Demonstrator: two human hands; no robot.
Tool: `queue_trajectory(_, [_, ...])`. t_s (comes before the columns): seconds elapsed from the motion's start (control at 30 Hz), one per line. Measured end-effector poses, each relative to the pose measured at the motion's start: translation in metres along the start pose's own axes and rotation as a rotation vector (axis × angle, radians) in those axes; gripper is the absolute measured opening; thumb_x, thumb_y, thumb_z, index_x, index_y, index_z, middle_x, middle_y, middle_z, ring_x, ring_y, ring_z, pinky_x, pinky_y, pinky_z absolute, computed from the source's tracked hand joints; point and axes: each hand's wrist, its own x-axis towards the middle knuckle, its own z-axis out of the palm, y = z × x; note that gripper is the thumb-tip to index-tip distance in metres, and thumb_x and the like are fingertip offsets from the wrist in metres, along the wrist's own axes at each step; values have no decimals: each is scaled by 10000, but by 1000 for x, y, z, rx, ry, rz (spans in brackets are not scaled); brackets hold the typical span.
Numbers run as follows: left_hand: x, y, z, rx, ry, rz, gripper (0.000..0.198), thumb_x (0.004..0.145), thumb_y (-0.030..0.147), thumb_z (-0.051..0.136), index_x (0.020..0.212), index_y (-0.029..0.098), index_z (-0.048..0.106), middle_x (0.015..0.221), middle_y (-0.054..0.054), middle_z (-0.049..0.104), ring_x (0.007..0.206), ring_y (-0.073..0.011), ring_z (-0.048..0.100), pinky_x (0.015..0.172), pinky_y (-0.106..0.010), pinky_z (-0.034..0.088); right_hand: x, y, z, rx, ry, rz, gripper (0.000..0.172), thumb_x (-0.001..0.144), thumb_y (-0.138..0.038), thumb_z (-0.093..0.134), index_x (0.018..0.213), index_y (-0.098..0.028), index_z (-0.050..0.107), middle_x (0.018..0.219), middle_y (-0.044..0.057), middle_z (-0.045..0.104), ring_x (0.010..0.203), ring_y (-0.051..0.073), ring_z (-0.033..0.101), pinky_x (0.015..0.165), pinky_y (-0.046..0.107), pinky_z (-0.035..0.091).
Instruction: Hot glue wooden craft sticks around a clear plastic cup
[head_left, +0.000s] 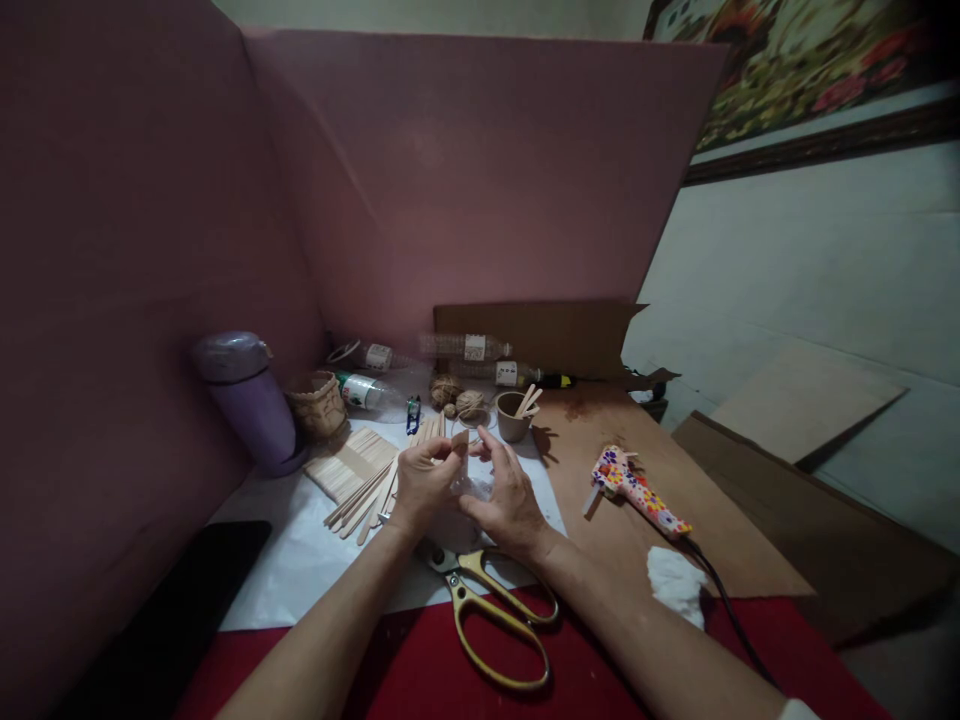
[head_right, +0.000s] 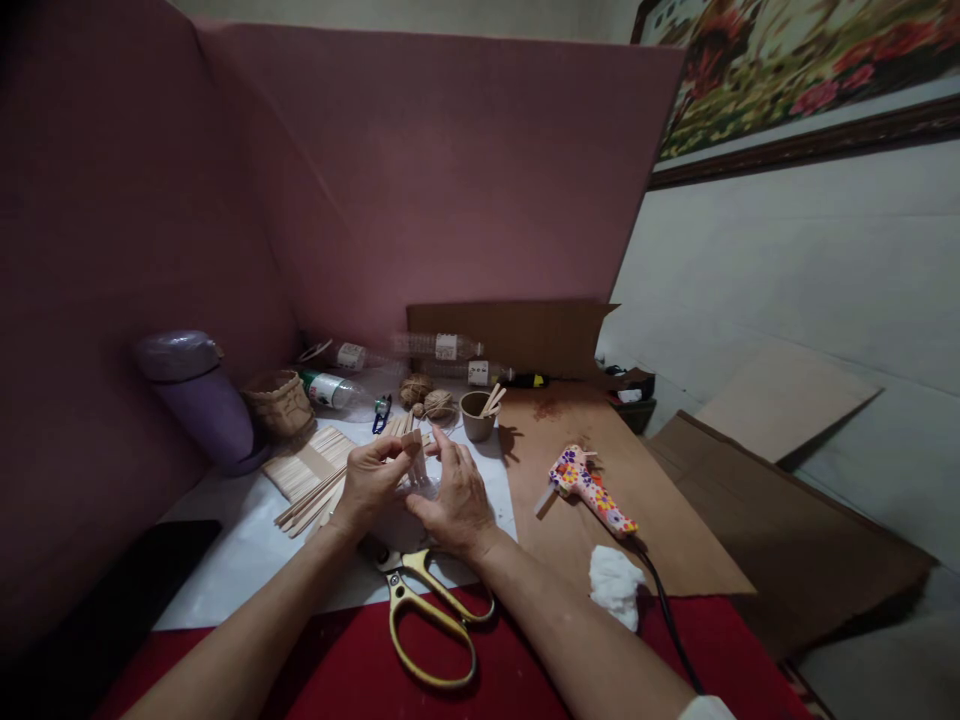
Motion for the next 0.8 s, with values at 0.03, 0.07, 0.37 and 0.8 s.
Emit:
queue_trajectory(0.03, [0,0,0,-5,-4,-3,200,728,316,644,621,165,722,552,-2,650,548,-120,552,565,-222,404,0,0,0,-2,1,3,870,681,-177,719,1473,-196,362,1180,104,634,1111,286,589,1013,503,499])
queue_trajectory(0.07, [0,1,0,-7,-8,-8,204,728,320,646,620,165,722,553,-4,653,547,-121,555,562,-224,404,0,0,0,-5,2,3,868,682,-177,719,1473,-197,362,1177,103,635,1109,285,590,1013,503,500])
queue_trajectory(0.37, [0,3,0,-12,-3,-17,215,724,337,654,613,165,717,551,-5,653,541,-122,552,559,-225,407,0,0,2,-15,9,-9,859,688,-185,712,1471,-205,358,1186,104,634,1116,283,594,1023,510,497])
queue_trajectory(0.8, [0,5,0,-34,1,-14,221,707,323,644,563,162,688,508,4,601,519,-110,499,517,-211,374,0,-1,1,-29,2,5,869,679,-171,694,1477,-192,351,1191,111,630,1112,285,593,1018,506,503])
